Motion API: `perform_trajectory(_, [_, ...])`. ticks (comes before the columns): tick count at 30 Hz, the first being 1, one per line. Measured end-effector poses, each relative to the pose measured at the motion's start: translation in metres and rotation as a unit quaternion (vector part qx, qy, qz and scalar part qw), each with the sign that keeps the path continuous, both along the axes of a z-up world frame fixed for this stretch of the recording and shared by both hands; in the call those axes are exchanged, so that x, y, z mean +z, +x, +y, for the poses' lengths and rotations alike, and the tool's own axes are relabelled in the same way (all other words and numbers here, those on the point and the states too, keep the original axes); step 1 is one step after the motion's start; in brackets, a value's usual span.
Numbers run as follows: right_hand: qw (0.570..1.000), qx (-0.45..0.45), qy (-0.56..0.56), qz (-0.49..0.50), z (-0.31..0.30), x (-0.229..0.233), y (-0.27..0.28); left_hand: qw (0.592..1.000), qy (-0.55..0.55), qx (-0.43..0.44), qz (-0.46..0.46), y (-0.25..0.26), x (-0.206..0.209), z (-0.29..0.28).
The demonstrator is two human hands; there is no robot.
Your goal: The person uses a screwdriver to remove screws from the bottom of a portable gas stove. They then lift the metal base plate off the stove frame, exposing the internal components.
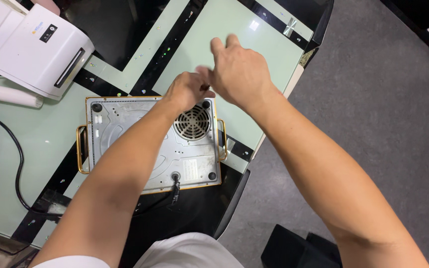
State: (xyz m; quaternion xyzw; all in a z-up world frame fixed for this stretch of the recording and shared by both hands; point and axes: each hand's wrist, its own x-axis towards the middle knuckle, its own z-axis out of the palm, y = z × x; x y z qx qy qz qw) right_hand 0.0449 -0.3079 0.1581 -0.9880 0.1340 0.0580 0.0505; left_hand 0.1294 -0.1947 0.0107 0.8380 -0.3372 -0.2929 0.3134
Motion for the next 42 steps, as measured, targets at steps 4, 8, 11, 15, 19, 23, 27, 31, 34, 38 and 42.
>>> perform_trajectory(4, [0.994, 0.106, -0.008, -0.020, -0.007, -0.002, 0.006, 0.987, -0.121, -0.050, -0.095, -0.002, 0.002, -0.001])
perform_trajectory(8, [0.974, 0.185, 0.016, -0.132, -0.007, 0.002, 0.004, 0.999, -0.034, -0.024, -0.026, -0.004, 0.001, 0.005])
perform_trajectory(11, [0.998, 0.052, -0.020, -0.030, 0.004, 0.006, 0.005, 1.000, -0.016, -0.001, 0.004, -0.004, 0.011, 0.004])
perform_trajectory(15, [0.993, 0.111, -0.008, -0.034, 0.002, 0.006, 0.005, 0.997, -0.061, -0.019, -0.035, -0.001, 0.007, 0.000])
perform_trajectory(19, [0.983, 0.163, 0.027, -0.084, -0.004, 0.006, 0.005, 0.998, -0.056, -0.012, -0.025, 0.001, -0.007, 0.005])
perform_trajectory(23, [0.990, 0.097, 0.043, -0.093, 0.001, 0.004, 0.006, 1.000, -0.001, 0.012, 0.005, 0.003, 0.002, 0.003])
perform_trajectory(27, [0.993, 0.078, 0.069, -0.051, 0.004, 0.005, 0.006, 0.999, -0.013, 0.016, 0.038, 0.002, 0.010, 0.005])
perform_trajectory(31, [0.991, 0.072, 0.099, -0.055, 0.003, 0.012, 0.000, 0.999, -0.031, 0.024, 0.021, 0.000, 0.011, 0.010])
perform_trajectory(34, [0.989, 0.076, 0.108, -0.070, 0.000, 0.023, -0.006, 0.998, -0.051, 0.025, 0.006, -0.003, 0.013, 0.014])
perform_trajectory(38, [0.986, 0.070, 0.125, -0.083, 0.002, 0.042, -0.018, 0.996, -0.083, 0.037, -0.015, -0.008, 0.017, 0.016])
perform_trajectory(42, [0.976, 0.089, 0.159, -0.124, 0.003, 0.072, -0.039, 0.967, -0.203, 0.005, -0.157, -0.019, 0.015, 0.042])
